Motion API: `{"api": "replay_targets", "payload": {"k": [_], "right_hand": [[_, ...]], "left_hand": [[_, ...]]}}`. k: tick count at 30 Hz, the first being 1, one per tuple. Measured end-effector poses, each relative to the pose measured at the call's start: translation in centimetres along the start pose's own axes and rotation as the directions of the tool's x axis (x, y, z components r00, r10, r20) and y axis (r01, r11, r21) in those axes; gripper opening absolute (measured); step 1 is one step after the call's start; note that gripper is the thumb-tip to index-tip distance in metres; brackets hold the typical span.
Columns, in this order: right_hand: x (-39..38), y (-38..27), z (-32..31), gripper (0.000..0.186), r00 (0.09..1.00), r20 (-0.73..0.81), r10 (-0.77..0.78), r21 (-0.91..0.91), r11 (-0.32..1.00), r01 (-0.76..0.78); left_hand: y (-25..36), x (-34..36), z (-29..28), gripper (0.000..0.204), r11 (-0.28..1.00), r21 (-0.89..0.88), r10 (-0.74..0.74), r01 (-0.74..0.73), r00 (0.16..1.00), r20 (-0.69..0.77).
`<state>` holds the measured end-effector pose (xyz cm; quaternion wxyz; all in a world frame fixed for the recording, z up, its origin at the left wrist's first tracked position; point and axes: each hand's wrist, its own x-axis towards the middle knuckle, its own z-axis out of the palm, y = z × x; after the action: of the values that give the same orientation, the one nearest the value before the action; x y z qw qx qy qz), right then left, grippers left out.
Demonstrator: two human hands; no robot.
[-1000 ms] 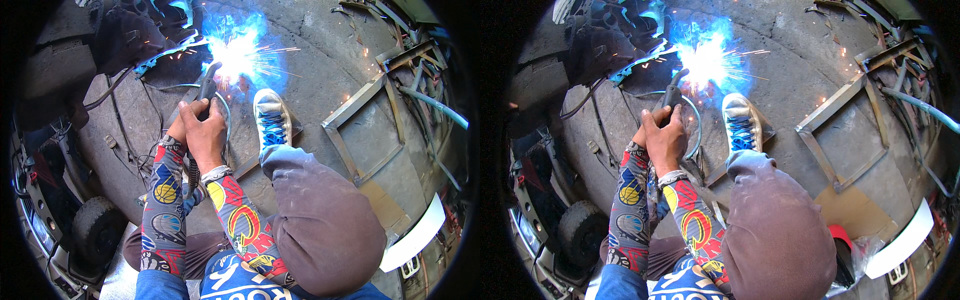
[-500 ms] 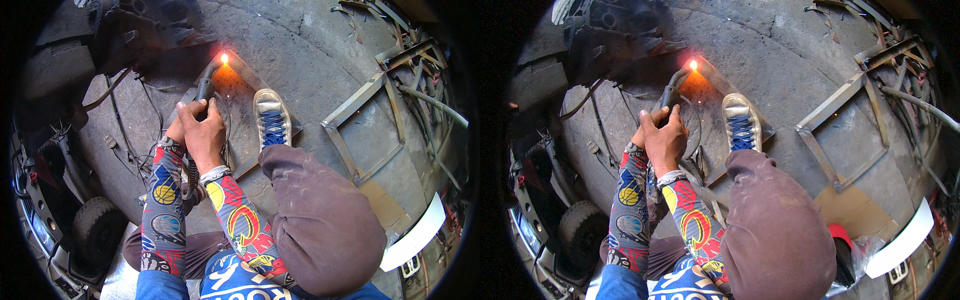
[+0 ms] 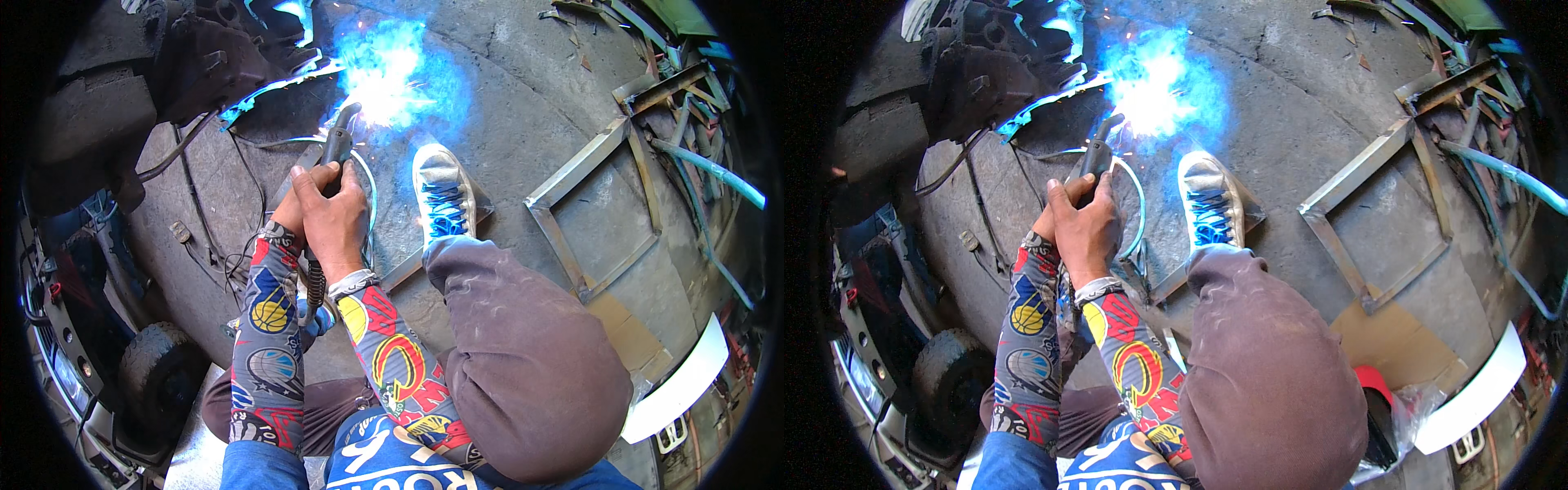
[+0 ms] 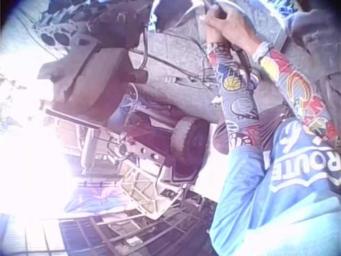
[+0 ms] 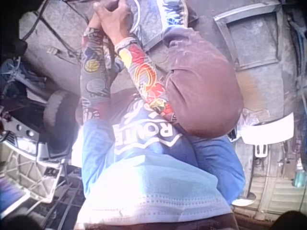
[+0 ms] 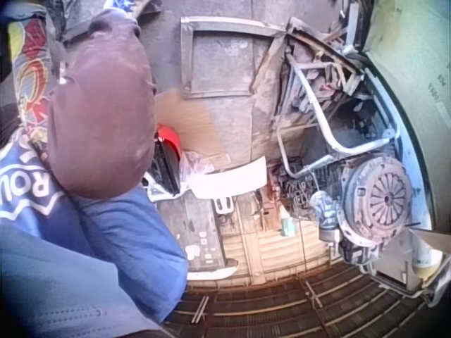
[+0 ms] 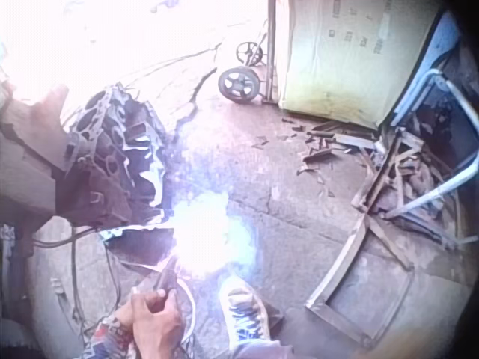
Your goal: The person uses an angle grinder to cut and smooth a metal bar, then positions it onto a rectangular metal frame. They use a hammer to adjust the fit and then weld the bar to the frame using a welding torch, creating bright sparks.
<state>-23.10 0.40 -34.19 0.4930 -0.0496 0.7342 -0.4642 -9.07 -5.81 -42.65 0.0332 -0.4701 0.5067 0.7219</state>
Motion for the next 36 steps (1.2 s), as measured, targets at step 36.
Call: {"api": "replay_targets", "payload": {"k": [36], "right_hand": [[-22.1, -4.3, 3.5, 0.072, 0.836, 0.487, -0.253, 0.178, 0.966, 0.189]], "left_hand": [[9.0, -31.1, 0.4, 0.031, 0.892, 0.453, 0.223, -0.004, 0.873, -0.433]]}}
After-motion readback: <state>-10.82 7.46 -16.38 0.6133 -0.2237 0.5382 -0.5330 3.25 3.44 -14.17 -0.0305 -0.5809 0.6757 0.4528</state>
